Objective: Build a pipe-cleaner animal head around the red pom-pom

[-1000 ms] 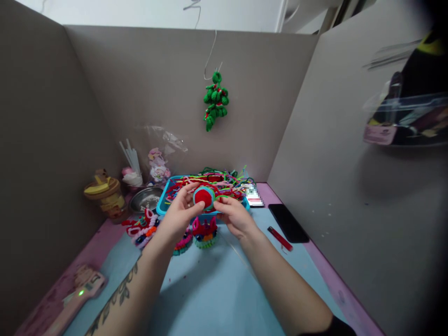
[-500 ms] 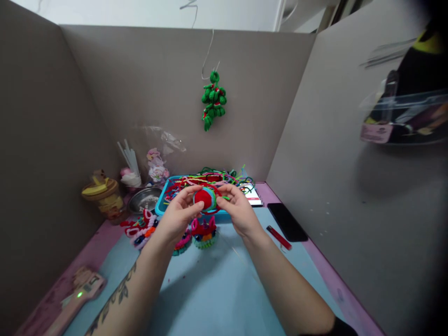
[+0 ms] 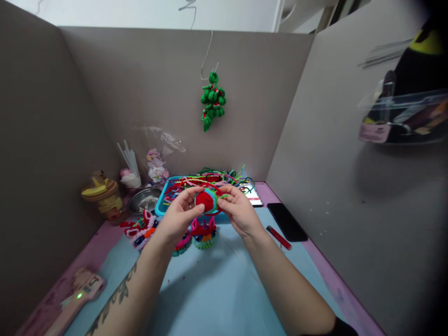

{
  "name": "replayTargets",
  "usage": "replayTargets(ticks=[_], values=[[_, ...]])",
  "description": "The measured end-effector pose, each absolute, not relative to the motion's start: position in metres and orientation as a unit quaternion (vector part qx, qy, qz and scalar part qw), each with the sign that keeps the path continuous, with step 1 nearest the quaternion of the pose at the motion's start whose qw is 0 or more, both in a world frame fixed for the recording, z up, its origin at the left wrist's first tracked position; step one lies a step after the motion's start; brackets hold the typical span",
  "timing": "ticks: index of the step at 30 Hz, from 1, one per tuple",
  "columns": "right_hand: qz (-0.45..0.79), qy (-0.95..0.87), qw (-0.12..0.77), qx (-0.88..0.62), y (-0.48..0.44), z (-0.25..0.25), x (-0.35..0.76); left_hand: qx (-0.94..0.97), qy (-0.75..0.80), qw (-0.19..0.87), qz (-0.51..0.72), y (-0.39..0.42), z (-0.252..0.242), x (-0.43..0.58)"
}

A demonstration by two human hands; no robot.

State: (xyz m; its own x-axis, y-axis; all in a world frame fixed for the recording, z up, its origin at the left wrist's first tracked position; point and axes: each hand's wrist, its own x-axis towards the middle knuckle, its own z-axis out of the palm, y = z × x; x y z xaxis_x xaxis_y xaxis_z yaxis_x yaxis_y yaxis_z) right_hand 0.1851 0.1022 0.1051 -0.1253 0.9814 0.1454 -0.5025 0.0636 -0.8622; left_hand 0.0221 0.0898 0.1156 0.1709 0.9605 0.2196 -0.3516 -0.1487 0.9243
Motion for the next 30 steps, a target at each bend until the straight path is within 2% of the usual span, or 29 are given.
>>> replayTargets(ticks=[5, 13, 20, 30], values=[[0.633, -0.406, 0.588, -0.297, 0.102, 0.102, 0.179, 0.541, 0.285, 0.573, 0.545, 0.090, 0.113, 0.020], [0.581, -0.454, 0.586, -0.335, 0.098, 0.102, 0.175, 0.588, 0.282, 0.579, 0.490, 0.088, 0.111, 0.019], [0.594, -0.446, 0.592, -0.313, 0.096, 0.112, 0.184, 0.497, 0.292, 0.606, 0.548, 0.089, 0.117, 0.022], [0.675, -0.402, 0.573, -0.234, 0.094, 0.117, 0.191, 0.410, 0.285, 0.685, 0.531, 0.094, 0.114, 0.019]])
